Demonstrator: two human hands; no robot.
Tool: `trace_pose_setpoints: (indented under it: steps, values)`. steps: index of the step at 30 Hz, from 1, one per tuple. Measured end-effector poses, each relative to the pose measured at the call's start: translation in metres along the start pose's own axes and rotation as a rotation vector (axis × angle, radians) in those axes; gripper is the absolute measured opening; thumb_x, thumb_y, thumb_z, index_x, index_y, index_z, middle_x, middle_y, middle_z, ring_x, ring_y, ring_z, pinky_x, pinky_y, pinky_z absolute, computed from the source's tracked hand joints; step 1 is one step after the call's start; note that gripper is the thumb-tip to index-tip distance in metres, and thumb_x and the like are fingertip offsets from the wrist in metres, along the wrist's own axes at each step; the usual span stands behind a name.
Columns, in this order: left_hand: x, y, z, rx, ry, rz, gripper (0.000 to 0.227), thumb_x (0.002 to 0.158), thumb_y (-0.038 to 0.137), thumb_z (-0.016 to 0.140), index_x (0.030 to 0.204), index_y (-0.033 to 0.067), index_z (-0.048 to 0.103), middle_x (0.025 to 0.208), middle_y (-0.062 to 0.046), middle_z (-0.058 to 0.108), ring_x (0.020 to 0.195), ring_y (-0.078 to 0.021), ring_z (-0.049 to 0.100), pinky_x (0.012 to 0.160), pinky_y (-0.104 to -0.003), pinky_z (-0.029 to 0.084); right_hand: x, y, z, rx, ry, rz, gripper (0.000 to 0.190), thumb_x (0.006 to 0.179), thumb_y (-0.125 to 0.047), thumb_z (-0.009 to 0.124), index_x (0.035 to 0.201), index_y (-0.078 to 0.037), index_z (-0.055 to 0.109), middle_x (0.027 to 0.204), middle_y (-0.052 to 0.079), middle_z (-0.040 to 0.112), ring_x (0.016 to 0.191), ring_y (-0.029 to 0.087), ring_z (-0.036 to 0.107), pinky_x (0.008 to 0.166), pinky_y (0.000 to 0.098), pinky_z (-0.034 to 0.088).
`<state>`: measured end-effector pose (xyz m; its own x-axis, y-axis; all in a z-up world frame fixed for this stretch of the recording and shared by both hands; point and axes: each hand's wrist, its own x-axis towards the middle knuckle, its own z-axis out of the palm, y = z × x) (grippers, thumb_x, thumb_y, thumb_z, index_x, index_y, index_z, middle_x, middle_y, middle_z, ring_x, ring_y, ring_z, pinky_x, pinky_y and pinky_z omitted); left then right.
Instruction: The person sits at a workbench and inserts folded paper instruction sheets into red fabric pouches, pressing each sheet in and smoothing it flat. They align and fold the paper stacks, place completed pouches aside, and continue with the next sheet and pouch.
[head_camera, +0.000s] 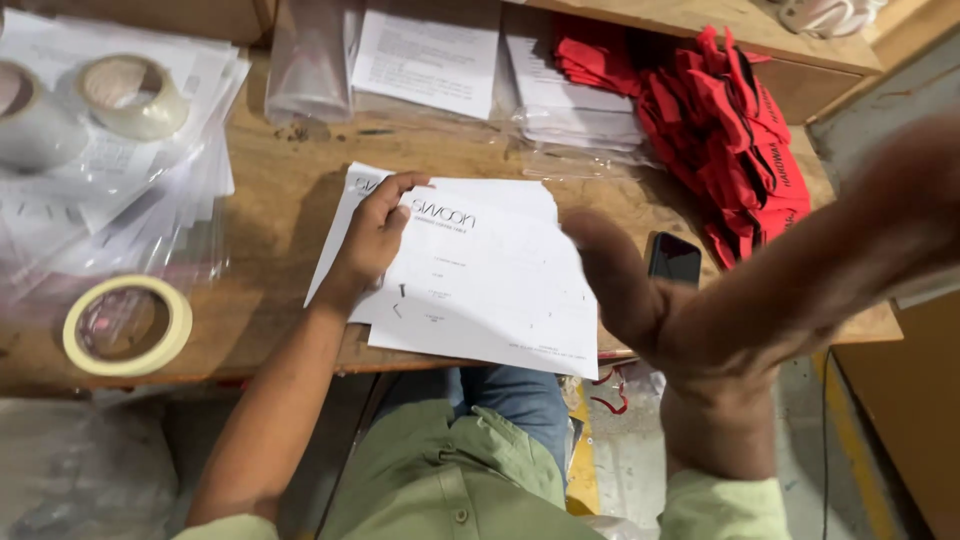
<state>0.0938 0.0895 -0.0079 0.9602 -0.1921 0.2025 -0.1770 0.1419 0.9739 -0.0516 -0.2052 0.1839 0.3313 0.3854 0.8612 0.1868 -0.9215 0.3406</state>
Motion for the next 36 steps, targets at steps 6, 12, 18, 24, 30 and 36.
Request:
trace_pose_setpoints:
  steps: [6, 12, 18, 24, 30, 36]
  values:
    - [-0.001, -0.006, -0.005, 0.036, -0.026, 0.095, 0.040, 0.104, 0.000, 0.044, 0.141, 0.0039, 0.059, 0.116, -0.012, 0.069, 0.100, -0.0168, 0.060, 0.093, -0.029, 0.048, 0.075, -0.017, -0.015, 0.521, -0.176, 0.099, 0.034, 0.115, -0.032, 0.053, 0.118, 0.001, 0.061, 0.104, 0.011, 0.062, 0.089, 0.020, 0.062, 0.076, 0.0284, 0.050]
    - [0.011, -0.013, -0.002, 0.243, 0.065, 0.100, 0.042, 0.097, -0.006, 0.046, 0.134, 0.0072, 0.061, 0.120, -0.002, 0.069, 0.102, -0.0075, 0.063, 0.091, -0.022, 0.047, 0.001, -0.046, 0.039, 0.507, -0.141, 0.356, 0.009, 0.110, -0.007, 0.074, 0.107, 0.001, 0.075, 0.084, 0.011, 0.072, 0.068, 0.017, 0.067, 0.066, 0.0270, 0.051]
    - [0.009, -0.016, -0.002, 0.183, 0.095, 0.099, 0.042, 0.100, -0.010, 0.046, 0.135, 0.0083, 0.061, 0.101, -0.001, 0.066, 0.075, -0.0047, 0.051, 0.071, -0.020, 0.046, -0.104, -0.043, 0.046, 0.459, -0.579, 0.539, 0.060, 0.088, -0.023, 0.082, 0.135, 0.006, 0.058, 0.128, 0.024, 0.063, 0.118, 0.035, 0.058, 0.099, 0.0457, 0.048]
    - [0.009, -0.017, -0.003, 0.012, 0.055, 0.057, 0.040, 0.103, -0.008, 0.045, 0.138, 0.0043, 0.057, 0.085, 0.000, 0.062, 0.066, -0.0016, 0.043, 0.063, -0.020, 0.040, -0.162, -0.069, 0.029, 0.473, -0.848, 0.539, 0.107, 0.063, -0.038, 0.092, 0.148, 0.002, 0.041, 0.151, 0.029, 0.041, 0.137, 0.046, 0.034, 0.108, 0.0593, 0.034]
    - [0.010, -0.013, -0.003, -0.038, 0.023, 0.047, 0.037, 0.103, -0.004, 0.048, 0.139, 0.0047, 0.053, 0.101, -0.001, 0.075, 0.076, 0.0004, 0.058, 0.070, -0.019, 0.049, -0.175, -0.070, 0.034, 0.461, -0.773, 0.668, 0.087, 0.072, -0.034, 0.089, 0.144, -0.002, 0.054, 0.151, 0.021, 0.050, 0.139, 0.041, 0.040, 0.109, 0.0529, 0.043]
    - [0.011, -0.018, -0.003, -0.087, 0.021, 0.051, 0.031, 0.101, -0.004, 0.053, 0.131, 0.0036, 0.051, 0.123, -0.009, 0.073, 0.078, -0.0030, 0.056, 0.069, -0.021, 0.048, -0.167, -0.059, 0.038, 0.511, -0.814, 0.691, 0.082, 0.065, -0.036, 0.092, 0.135, -0.006, 0.063, 0.149, 0.022, 0.050, 0.137, 0.040, 0.041, 0.105, 0.0533, 0.044]
